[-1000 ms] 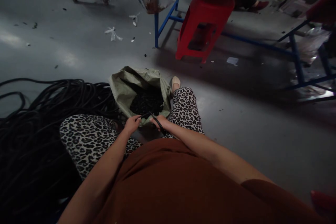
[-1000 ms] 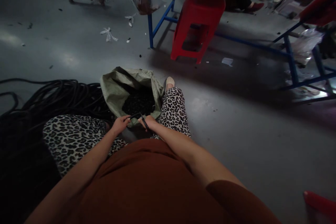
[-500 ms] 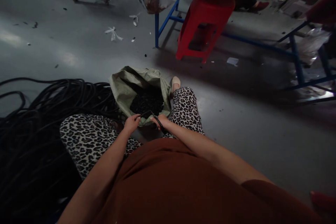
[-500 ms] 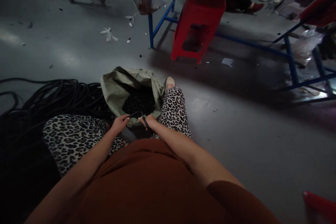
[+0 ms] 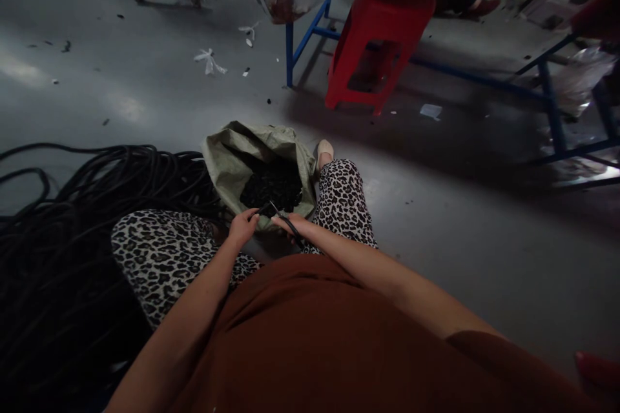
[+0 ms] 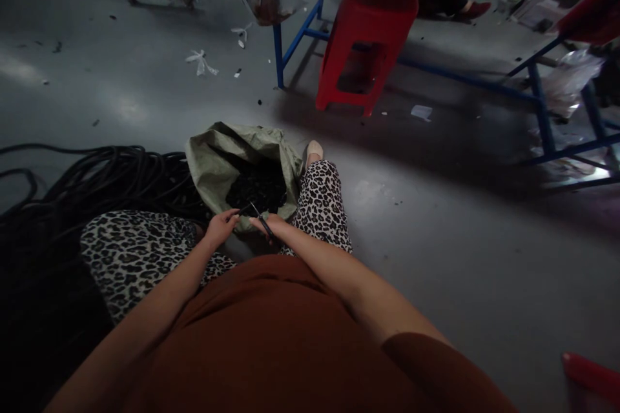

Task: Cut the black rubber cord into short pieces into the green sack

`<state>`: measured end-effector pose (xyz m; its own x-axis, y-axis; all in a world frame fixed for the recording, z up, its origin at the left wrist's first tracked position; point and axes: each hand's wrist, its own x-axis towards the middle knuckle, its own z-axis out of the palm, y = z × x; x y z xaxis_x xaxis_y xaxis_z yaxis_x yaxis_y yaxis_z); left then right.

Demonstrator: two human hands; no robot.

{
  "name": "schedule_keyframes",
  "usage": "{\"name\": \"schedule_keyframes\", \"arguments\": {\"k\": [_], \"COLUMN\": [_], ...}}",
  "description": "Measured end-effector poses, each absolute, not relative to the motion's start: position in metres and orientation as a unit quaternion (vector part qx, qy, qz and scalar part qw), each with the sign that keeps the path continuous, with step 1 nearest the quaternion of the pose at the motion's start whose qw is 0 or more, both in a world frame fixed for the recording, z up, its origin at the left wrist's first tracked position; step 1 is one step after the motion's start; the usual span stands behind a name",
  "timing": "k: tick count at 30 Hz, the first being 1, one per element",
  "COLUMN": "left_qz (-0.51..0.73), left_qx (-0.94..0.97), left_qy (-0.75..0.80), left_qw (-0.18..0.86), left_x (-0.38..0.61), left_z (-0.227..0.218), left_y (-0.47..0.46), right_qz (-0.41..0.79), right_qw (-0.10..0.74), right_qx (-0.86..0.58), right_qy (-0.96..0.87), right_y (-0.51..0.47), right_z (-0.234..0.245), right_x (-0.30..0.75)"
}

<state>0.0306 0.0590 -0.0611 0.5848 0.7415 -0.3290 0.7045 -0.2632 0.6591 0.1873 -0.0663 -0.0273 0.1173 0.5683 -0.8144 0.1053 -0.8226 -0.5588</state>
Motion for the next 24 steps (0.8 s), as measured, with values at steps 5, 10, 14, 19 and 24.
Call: {"name": "schedule_keyframes", "arguments": {"k": [5,10,14,19,24], "left_qz": [0.015,0.001,-0.011,-0.027,-0.039], "left_qx": [0.795,0.796,0.797,0.795,0.791], "left_qy": [0.446,0.443,0.438,0.435,0.417], "left_qw": [0.412,0.413,0.415,0.423,0.446], "left_x": [0.031,0.032,0.034,0.036,0.038], "left_z": [-0.061,-0.057,-0.053,-0.047,-0.044], "left_y": [0.056,0.054,0.054,0.052,0.051], "right_qz": [0.625,0.622,0.621,0.619,0.612], "right_qw": [0.195,0.185,0.174,0.184,0.181], "right_qx": [-0.720,-0.727,-0.732,-0.730,-0.732], "right_qy": [-0.230,-0.224,-0.219,-0.223,-0.240], "right_y": [-0.066,-0.066,-0.065,-0.066,-0.066], "right_z": [-0.031,-0.029,-0.028,-0.033,-0.037], "right_x": [0.187,0.187,0.187,0.186,0.186]}}
